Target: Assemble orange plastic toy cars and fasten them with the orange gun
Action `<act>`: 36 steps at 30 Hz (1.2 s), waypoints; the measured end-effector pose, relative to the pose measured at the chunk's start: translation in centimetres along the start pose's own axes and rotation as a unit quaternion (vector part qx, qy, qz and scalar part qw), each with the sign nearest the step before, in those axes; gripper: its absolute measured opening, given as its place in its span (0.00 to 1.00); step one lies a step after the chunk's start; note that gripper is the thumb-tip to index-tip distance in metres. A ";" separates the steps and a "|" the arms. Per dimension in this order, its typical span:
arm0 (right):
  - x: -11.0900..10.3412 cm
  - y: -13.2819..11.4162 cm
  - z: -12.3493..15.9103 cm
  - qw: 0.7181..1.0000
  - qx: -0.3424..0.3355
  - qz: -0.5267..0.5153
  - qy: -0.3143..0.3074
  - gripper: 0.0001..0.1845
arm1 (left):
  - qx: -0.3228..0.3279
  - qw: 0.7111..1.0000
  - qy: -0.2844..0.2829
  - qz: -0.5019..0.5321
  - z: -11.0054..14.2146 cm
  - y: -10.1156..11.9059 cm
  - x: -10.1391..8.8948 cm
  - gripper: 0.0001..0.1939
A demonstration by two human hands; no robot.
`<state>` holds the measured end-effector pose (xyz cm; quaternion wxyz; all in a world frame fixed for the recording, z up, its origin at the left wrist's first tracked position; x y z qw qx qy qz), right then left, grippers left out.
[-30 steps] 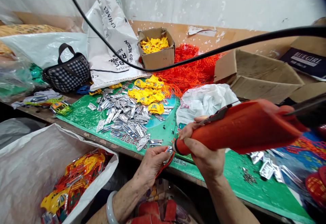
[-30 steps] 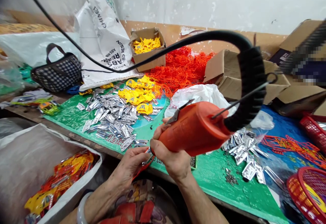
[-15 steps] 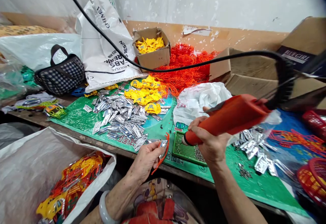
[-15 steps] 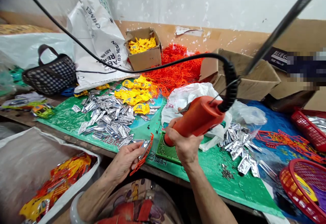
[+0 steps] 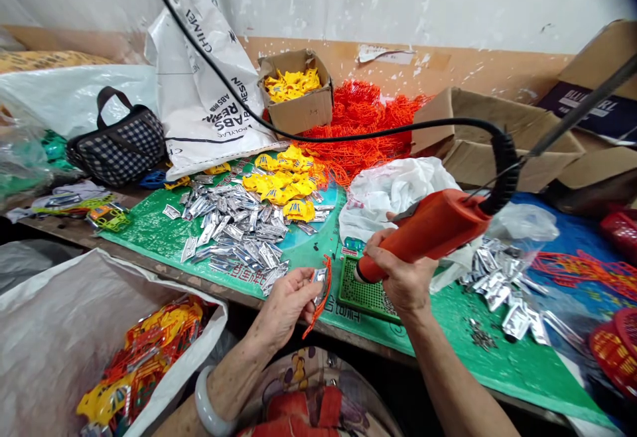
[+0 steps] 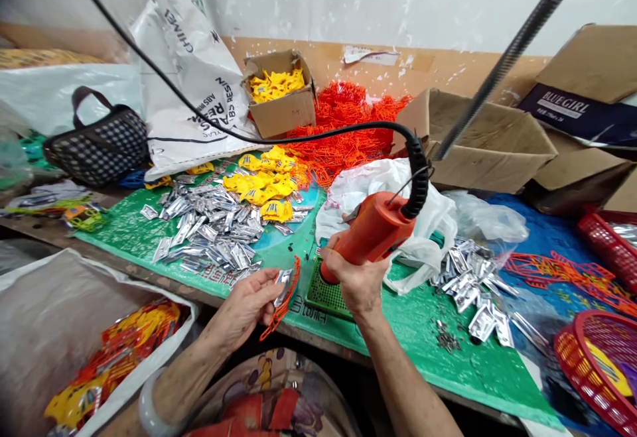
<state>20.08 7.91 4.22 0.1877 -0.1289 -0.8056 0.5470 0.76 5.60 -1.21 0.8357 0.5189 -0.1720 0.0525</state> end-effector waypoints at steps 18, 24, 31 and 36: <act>0.2 -0.6 0.2 1.000 0.015 0.022 -0.009 0.08 | -0.004 0.998 -0.029 -0.059 -0.7 0.5 -0.1 0.18; 0.0 -4.3 -1.0 0.999 0.001 -0.043 0.011 0.17 | 0.057 0.984 0.009 -0.168 -0.1 2.0 -0.2 0.09; 1.6 -7.8 0.5 0.988 0.005 -0.125 -0.088 0.26 | 0.044 0.980 -0.024 -0.191 -0.2 1.6 0.8 0.07; 2.9 -6.8 2.3 0.984 0.042 -0.119 -0.122 0.30 | 0.028 0.981 -0.037 -0.187 -0.4 1.7 1.2 0.07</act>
Point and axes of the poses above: each hand's wrist, its own z-axis away from the middle knuckle, its own x-axis out of the palm, y = z × x, the point moved 4 cm from there along -z, towards the middle knuckle, and after that the axes turned 8 degrees about z, right-handed, at the moved point
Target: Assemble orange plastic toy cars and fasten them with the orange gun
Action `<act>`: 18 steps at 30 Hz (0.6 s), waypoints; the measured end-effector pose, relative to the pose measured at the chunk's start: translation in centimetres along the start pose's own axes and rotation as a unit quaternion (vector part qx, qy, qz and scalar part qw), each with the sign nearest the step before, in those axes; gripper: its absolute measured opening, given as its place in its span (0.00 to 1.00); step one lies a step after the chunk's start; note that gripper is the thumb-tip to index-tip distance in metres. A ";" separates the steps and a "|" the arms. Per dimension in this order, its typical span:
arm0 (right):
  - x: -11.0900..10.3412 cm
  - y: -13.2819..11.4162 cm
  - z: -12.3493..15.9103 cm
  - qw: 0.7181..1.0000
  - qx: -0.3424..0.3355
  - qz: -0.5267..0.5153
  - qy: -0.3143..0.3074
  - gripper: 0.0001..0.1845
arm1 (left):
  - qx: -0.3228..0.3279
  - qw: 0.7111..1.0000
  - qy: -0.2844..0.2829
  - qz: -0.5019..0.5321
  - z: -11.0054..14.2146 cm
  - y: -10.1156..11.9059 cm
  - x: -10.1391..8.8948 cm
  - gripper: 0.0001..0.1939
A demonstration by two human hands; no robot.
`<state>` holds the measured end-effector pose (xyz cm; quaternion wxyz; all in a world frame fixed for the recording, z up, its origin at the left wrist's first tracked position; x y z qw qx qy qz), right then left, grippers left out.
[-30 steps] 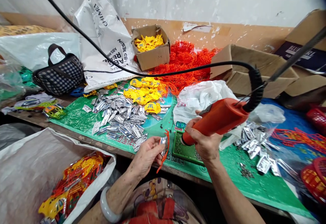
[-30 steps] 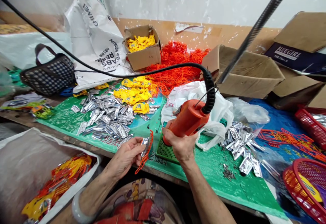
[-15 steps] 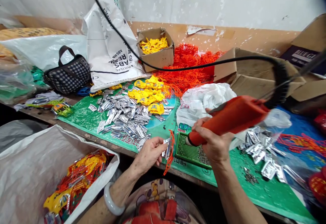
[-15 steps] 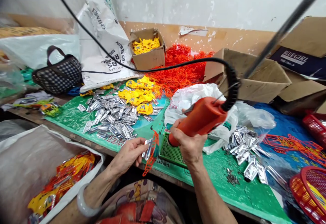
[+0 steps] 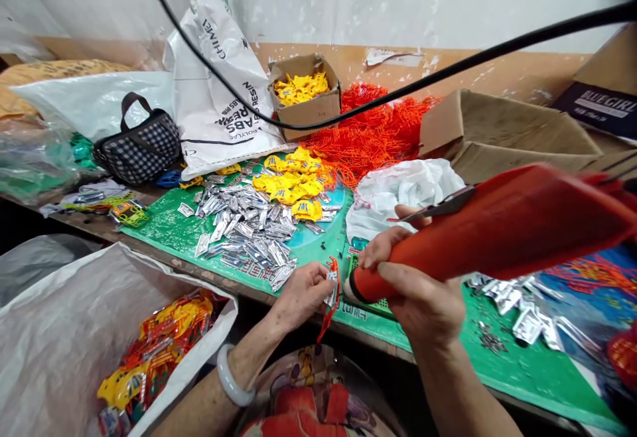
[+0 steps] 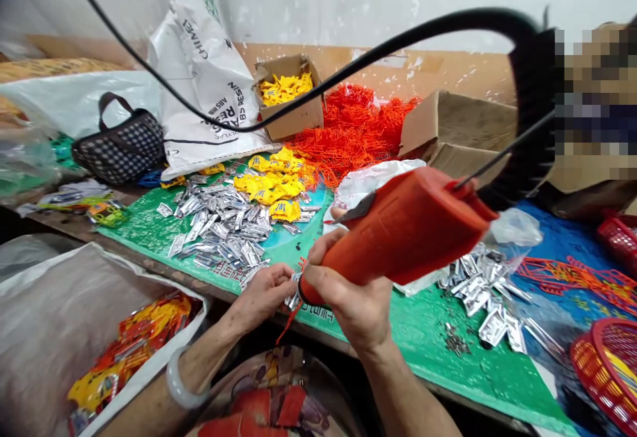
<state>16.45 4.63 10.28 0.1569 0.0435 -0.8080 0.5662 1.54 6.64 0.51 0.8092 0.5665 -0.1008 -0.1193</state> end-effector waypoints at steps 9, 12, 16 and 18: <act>0.4 1.1 0.4 1.000 0.025 -0.004 -0.005 0.23 | 0.004 1.000 -0.006 -0.005 -0.1 -0.3 -0.1 0.07; 0.5 1.2 0.3 0.999 0.030 0.001 -0.012 0.18 | 0.002 1.000 -0.011 -0.006 -0.1 -0.4 -0.1 0.08; 0.5 1.4 0.2 1.000 0.029 0.000 -0.009 0.19 | 0.003 1.000 -0.009 -0.010 -0.1 -0.3 -0.1 0.08; 0.6 1.5 0.1 1.000 0.027 0.001 -0.007 0.19 | 0.003 1.000 -0.008 -0.011 0.0 -0.2 -0.1 0.08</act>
Point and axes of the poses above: each hand's wrist, its own z-axis away from the middle knuckle, its own x-axis out of the palm, y = z × x, the point moved 4 cm from there along -z, towards the middle knuckle, and after that the axes turned 8 degrees about z, right-handed, at the moved point
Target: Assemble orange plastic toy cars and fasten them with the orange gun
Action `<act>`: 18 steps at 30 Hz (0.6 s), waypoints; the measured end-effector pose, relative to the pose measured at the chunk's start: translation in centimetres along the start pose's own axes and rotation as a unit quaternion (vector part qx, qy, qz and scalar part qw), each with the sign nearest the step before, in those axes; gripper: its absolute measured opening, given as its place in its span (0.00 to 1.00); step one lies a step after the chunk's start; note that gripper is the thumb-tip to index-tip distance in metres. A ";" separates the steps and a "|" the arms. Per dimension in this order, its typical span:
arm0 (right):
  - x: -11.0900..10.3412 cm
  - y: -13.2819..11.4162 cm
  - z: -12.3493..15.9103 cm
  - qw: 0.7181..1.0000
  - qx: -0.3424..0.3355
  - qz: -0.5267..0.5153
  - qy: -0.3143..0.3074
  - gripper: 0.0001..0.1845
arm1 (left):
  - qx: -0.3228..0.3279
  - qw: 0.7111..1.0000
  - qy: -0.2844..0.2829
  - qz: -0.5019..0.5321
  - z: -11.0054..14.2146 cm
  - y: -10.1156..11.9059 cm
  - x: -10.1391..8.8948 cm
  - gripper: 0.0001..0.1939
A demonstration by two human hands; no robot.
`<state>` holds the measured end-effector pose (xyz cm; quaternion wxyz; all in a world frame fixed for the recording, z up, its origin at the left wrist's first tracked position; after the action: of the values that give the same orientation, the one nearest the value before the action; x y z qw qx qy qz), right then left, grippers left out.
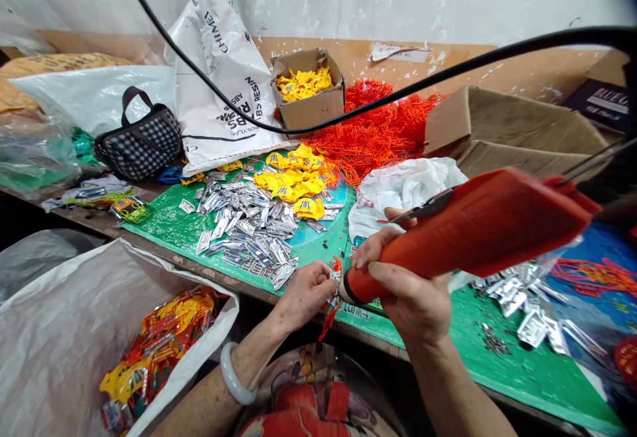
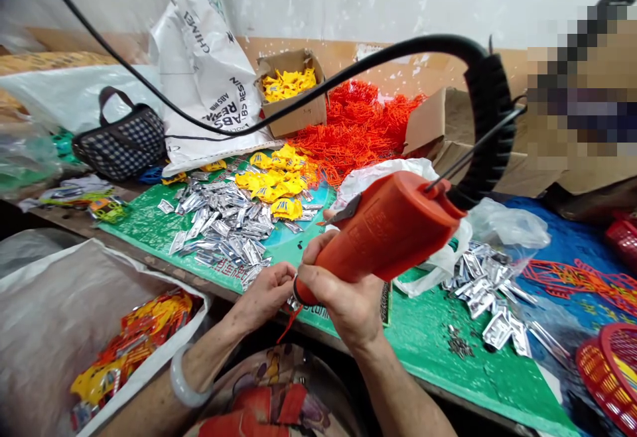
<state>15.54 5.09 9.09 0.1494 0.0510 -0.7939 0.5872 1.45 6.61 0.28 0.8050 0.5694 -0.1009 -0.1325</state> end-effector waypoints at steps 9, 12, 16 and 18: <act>-0.1 0.4 0.0 0.999 -0.003 0.022 -0.023 0.10 | 0.004 1.000 0.000 0.018 0.1 0.2 0.2 0.09; -0.2 0.6 0.1 0.999 -0.011 0.044 -0.028 0.10 | 0.008 1.000 0.011 0.028 0.0 0.1 0.2 0.09; 0.0 0.8 0.3 0.996 -0.011 0.078 -0.034 0.12 | 0.026 0.999 0.016 0.037 -0.2 -0.3 0.3 0.09; 0.2 0.9 0.3 0.995 -0.008 0.090 -0.032 0.15 | 0.039 0.998 0.014 0.043 -0.3 -0.4 0.3 0.08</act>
<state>15.09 5.04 8.27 0.0708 -0.0027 -0.8045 0.5898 1.79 6.63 -0.21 0.7885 0.5972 -0.1192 -0.0861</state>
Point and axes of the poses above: each hand's wrist, its own z-axis away from the middle knuckle, its own x-axis out of the palm, y = z × x, the point moved 4 cm from there along -z, towards the middle knuckle, and after that the axes turned 8 degrees about z, right-handed, at the moved point
